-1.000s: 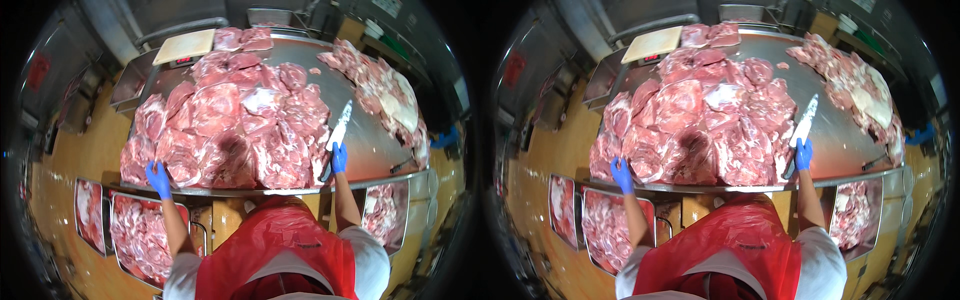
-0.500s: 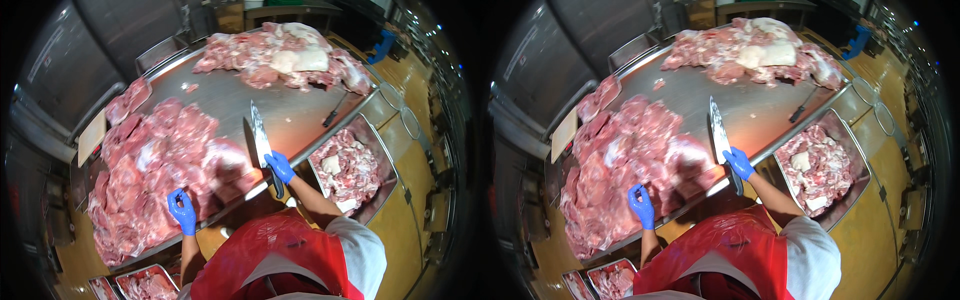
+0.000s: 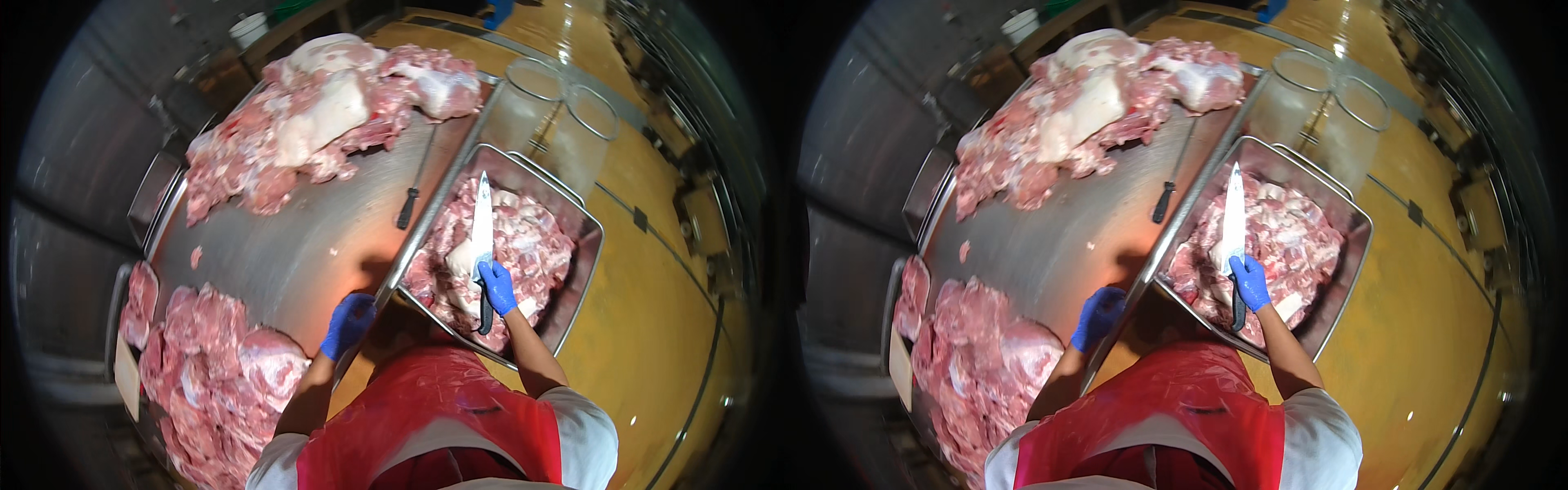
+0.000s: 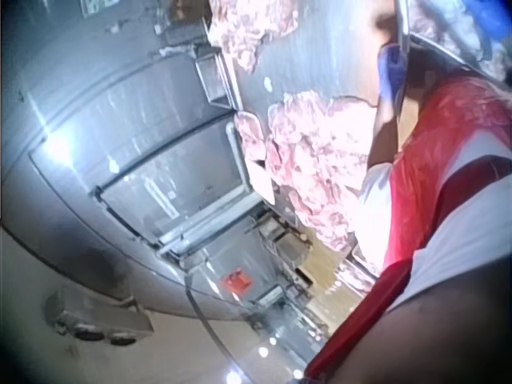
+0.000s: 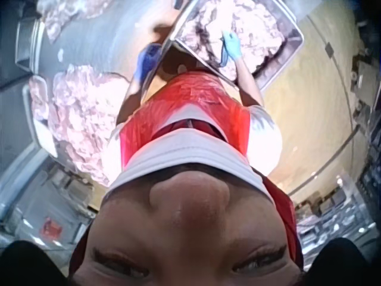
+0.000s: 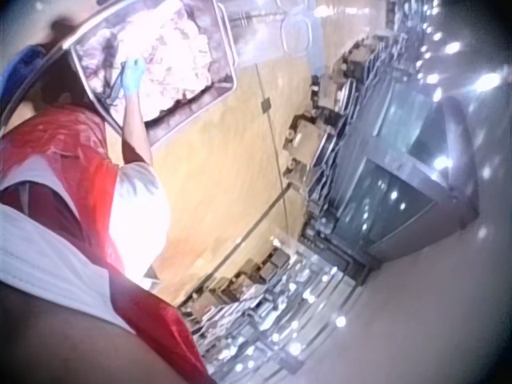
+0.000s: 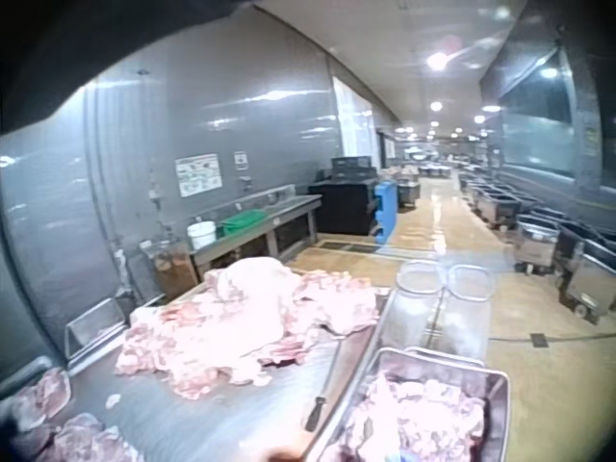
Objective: The person uses a knife to trim and cut large pieces of raw meat on a stainless steel table. They separate lean meat from fat and place the trimmed portions into metal trays while continuing to process additional cuts.
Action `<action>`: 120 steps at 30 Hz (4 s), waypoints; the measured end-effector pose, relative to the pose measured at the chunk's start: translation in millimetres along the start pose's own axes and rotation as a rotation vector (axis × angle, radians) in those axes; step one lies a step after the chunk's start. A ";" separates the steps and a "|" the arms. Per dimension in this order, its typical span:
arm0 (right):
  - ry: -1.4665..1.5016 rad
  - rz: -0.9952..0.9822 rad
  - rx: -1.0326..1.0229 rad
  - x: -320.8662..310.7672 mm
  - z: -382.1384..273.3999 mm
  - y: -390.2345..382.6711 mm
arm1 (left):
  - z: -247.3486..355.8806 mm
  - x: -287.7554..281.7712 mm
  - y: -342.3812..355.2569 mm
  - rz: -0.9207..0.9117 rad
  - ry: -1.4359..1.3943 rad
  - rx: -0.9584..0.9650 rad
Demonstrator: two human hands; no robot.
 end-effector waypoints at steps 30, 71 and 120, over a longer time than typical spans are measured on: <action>-0.295 0.412 0.266 -211.4 78.3 -31.1 | 1.4 299.6 226.5 -0.807 0.056 0.343; -0.276 -0.297 -0.214 149.1 -65.8 184.4 | -89.7 -23.9 16.3 0.256 -0.463 -0.271; 0.176 -0.997 0.052 411.1 -243.0 310.7 | -124.1 -183.3 275.1 0.747 -1.692 0.307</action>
Point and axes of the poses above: each hand's wrist, its own y-axis towards the middle knuckle, its own x-axis out of the palm, z = x × y, the point moved 9 cm from there along y, towards the middle knuckle, and after that the axes turned 10 degrees about -y, right-handed, at the moved point
